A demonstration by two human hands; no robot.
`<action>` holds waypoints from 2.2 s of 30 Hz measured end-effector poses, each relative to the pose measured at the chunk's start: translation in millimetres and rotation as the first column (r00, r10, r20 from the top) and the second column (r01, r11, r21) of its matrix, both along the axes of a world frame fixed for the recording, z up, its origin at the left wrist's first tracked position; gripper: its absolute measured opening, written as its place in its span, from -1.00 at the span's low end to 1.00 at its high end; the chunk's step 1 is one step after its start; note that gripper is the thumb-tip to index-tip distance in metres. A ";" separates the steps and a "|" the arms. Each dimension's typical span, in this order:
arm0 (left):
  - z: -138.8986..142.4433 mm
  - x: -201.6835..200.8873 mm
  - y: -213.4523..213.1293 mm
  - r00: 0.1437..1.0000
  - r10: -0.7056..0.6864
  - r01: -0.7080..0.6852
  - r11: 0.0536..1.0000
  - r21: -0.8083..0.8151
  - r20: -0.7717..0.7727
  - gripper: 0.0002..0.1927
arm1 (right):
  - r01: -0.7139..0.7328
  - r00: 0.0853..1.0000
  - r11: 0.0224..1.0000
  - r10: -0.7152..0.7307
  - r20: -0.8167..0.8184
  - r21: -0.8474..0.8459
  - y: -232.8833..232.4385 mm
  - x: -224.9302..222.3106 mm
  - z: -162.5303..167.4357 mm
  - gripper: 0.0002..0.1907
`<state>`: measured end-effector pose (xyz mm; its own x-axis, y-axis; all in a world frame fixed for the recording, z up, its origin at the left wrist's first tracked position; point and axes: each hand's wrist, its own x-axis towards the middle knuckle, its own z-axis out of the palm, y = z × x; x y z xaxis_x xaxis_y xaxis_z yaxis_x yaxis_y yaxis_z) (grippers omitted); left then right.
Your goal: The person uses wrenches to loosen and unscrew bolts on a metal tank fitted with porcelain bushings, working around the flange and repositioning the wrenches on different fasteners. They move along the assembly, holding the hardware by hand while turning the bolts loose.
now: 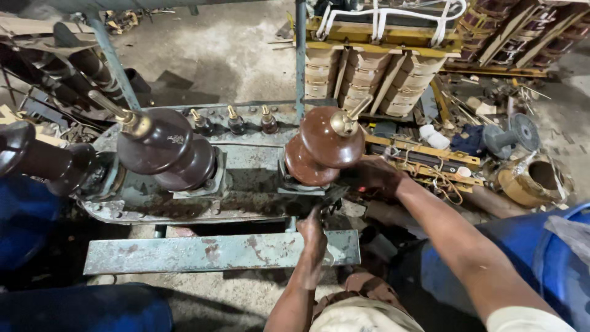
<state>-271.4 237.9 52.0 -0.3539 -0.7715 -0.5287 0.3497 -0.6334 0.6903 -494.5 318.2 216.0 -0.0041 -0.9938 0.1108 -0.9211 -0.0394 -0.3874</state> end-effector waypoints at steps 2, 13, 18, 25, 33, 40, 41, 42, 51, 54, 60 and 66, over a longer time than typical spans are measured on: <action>1.0 -2.7 1.0 0.999 0.013 -0.012 0.999 -0.046 0.029 -0.82 | 0.030 0.995 0.996 -0.022 0.101 -0.083 3.1 17.4 -11.9 -0.56; 6.0 12.7 -0.8 0.981 -0.093 0.123 0.976 0.179 -0.170 -0.81 | 0.444 0.879 0.768 -0.474 -0.056 0.463 51.6 88.7 -39.7 -0.58; -0.6 -3.9 -5.4 0.997 0.056 -0.036 0.947 -0.319 0.054 -0.76 | 0.088 0.996 0.994 -0.090 0.026 0.068 7.9 1.4 -5.1 -0.73; -3.4 5.6 -7.7 1.000 -0.023 0.023 0.998 0.055 0.010 -0.61 | 0.745 0.612 0.599 -0.789 0.059 0.293 89.6 186.5 -64.8 -0.75; -16.8 14.9 -2.3 0.997 -0.056 0.055 0.998 -0.020 -0.049 -0.79 | 0.124 0.991 0.933 -0.100 -0.086 0.339 32.4 2.7 -51.2 -0.70; -14.6 10.0 5.4 0.999 0.038 -0.035 0.986 -0.164 0.016 -0.79 | -0.061 0.997 0.998 0.062 0.038 -0.026 -0.6 -19.5 -41.6 -0.69; -10.3 10.0 4.7 0.997 0.028 -0.017 0.991 -0.131 0.077 -0.77 | -0.008 1.000 0.991 0.009 -0.011 0.135 4.0 -15.7 -44.2 -0.67; -5.8 9.7 4.1 0.990 0.002 0.011 0.995 -0.095 0.138 -0.75 | 0.063 0.997 0.954 -0.045 -0.066 0.294 10.4 -14.9 -47.1 -0.64; 18.5 2.1 -2.6 0.996 -0.002 -0.010 0.992 -0.128 -0.088 -0.45 | 0.239 0.942 0.899 -0.306 0.137 0.367 71.4 -5.5 -19.9 -0.50; 13.7 1.4 -1.1 0.993 0.032 -0.035 0.999 -0.025 -0.111 -0.58 | 0.515 0.857 0.834 -0.506 -0.097 0.196 88.2 72.2 -3.9 -0.53; 4.5 3.5 -5.8 0.991 -0.127 0.133 0.977 0.164 -0.050 -0.72 | 0.758 0.641 0.621 -0.766 -0.051 0.198 137.6 258.0 -54.9 -0.45; 22.1 15.6 0.6 0.996 -0.080 0.082 0.995 0.054 -0.036 -0.71 | 0.418 0.883 0.794 -0.240 -0.404 0.442 94.9 41.9 -6.5 -0.26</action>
<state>-255.9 238.5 74.1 -0.4323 -0.7096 -0.5564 0.3179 -0.6974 0.6424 -452.5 413.0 209.6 -0.3949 -0.8499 -0.3489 -0.9128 0.4060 0.0442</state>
